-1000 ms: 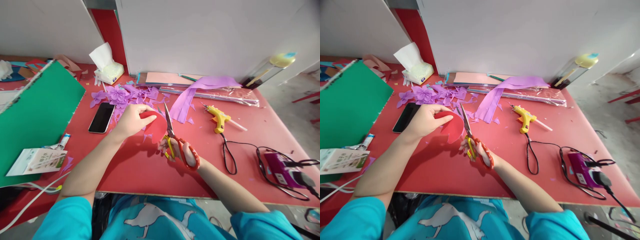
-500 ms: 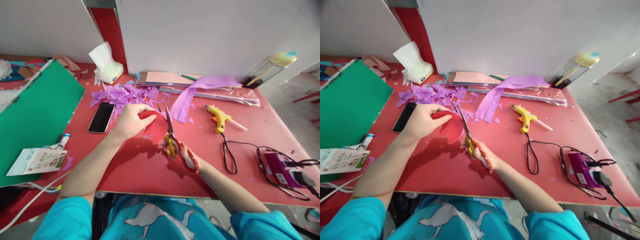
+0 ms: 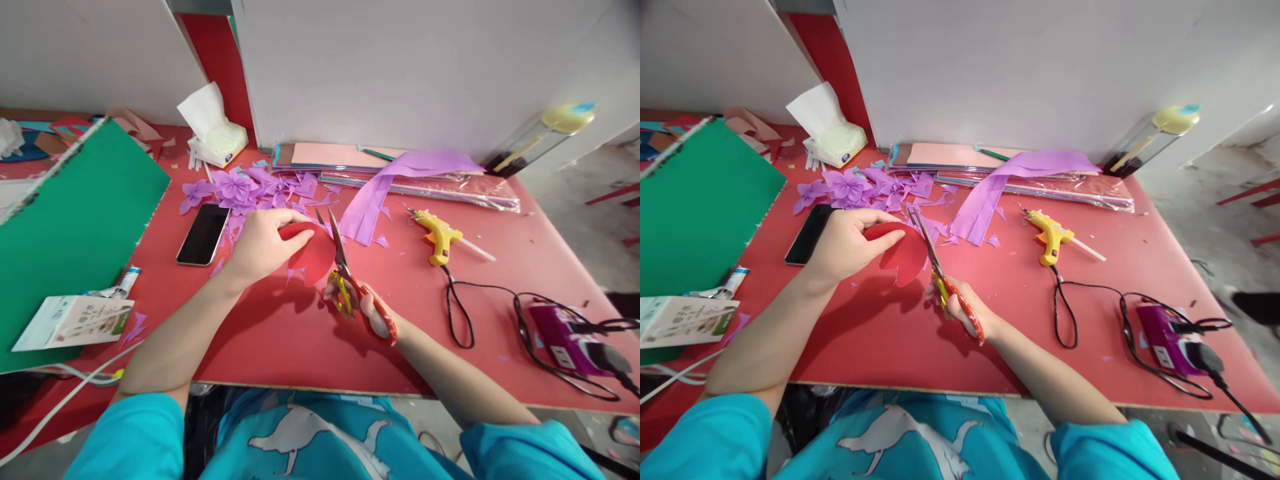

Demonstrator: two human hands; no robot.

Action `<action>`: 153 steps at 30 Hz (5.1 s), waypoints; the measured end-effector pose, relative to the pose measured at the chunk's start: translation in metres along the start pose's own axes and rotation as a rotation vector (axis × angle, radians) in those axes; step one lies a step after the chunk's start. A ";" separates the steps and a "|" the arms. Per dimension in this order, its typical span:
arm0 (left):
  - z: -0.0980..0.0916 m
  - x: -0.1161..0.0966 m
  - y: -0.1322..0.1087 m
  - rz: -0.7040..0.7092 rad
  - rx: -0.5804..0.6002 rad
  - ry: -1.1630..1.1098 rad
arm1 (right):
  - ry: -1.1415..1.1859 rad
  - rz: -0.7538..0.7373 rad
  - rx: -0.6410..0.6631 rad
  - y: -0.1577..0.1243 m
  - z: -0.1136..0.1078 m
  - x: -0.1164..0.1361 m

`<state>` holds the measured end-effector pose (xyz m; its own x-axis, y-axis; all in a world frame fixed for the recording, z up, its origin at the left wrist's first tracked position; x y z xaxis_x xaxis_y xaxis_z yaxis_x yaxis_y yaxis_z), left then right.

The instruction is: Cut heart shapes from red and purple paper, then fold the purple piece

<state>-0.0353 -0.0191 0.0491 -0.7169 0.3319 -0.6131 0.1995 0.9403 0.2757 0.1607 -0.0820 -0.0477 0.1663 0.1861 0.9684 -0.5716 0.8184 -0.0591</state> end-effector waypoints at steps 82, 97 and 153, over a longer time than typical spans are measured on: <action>-0.009 0.009 0.004 0.017 0.127 0.000 | 0.187 0.054 -0.052 0.005 -0.002 0.001; -0.007 0.003 0.000 -0.001 0.263 -0.174 | -0.085 -0.067 0.080 0.001 -0.006 0.006; 0.000 -0.005 -0.005 -0.035 0.256 -0.125 | 0.162 0.209 0.048 0.003 -0.008 -0.021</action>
<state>-0.0328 -0.0250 0.0505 -0.6418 0.2908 -0.7096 0.3496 0.9345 0.0668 0.1621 -0.0793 -0.0705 0.1653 0.4360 0.8846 -0.6435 0.7274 -0.2383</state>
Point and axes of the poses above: each hand's wrist, its own y-axis towards the middle knuckle, its own z-axis out of the palm, x = y × z, the point moved 1 cm from there along y, towards the middle knuckle, and after that the axes turned 9 degrees about y, right-handed, at the moved point
